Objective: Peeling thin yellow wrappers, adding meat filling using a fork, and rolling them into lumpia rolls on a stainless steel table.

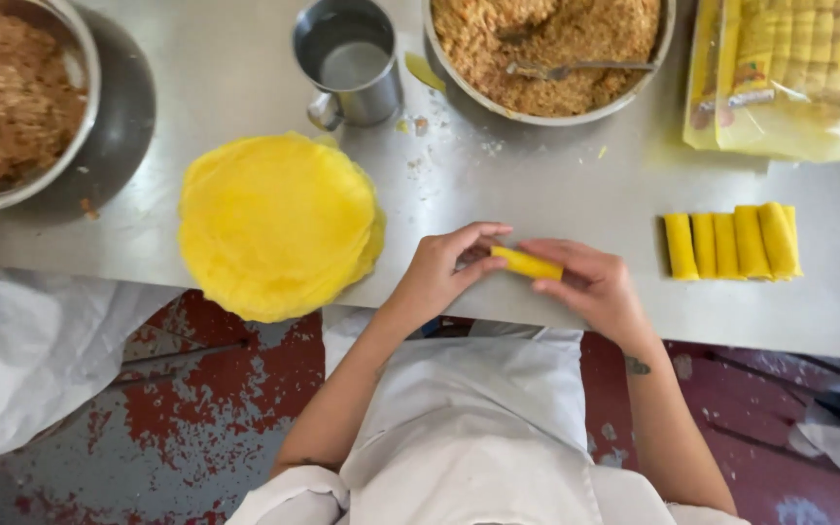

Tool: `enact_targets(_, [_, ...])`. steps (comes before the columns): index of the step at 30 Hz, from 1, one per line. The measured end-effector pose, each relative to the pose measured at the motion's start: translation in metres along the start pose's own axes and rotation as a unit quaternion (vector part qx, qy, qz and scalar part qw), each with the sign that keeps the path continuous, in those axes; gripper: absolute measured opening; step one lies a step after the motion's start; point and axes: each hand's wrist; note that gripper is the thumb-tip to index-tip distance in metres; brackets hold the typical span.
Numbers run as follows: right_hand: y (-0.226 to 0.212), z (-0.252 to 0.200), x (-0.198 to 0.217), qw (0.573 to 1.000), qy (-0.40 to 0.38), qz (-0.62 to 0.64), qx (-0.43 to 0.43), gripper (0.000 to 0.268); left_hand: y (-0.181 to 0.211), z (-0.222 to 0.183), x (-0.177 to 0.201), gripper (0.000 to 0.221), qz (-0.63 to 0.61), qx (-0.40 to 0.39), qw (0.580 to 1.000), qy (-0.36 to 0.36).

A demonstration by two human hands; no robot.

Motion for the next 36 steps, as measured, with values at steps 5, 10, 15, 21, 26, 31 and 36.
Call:
enact_targets(5, [-0.014, -0.038, 0.005, 0.992, -0.049, 0.106, -0.043, 0.029, 0.011, -0.011, -0.013, 0.032, -0.071, 0.041, 0.994, -0.066])
enact_targets(10, [0.041, -0.072, 0.045, 0.991, 0.106, -0.061, -0.061, 0.046, 0.018, -0.021, 0.012, 0.017, 0.124, -0.045, 0.982, 0.137])
enact_targets(15, [0.073, -0.077, 0.069, 0.772, 0.279, -0.571, -0.001, 0.06, 0.056, -0.055, 0.078, 0.024, 0.278, -0.075, 0.926, 0.243])
enact_targets(21, [0.066, -0.076, 0.071, 0.763, 0.25, -0.596, 0.018, 0.052, 0.061, -0.094, 0.118, 0.027, 0.386, 0.037, 0.878, 0.282])
enact_targets(26, [0.034, -0.036, 0.013, 0.826, 0.348, -0.433, 0.093, 0.026, 0.052, -0.085, 0.118, 0.015, 0.339, 0.069, 0.91, 0.229])
enact_targets(31, [0.007, 0.012, -0.094, 0.92, 0.159, -0.339, 0.121, 0.017, 0.035, -0.075, 0.104, 0.047, 0.403, 0.058, 0.89, 0.207])
enact_targets(36, [-0.026, 0.039, -0.159, 0.971, 0.089, -0.161, 0.15, 0.033, 0.036, -0.074, 0.102, 0.01, 0.357, 0.055, 0.91, 0.201])
Point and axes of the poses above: each hand's wrist, its own z-axis towards the middle knuckle, its own x-axis out of the back of the hand, y = z × x, and after that the axes turned 2 degrees about x, right-handed
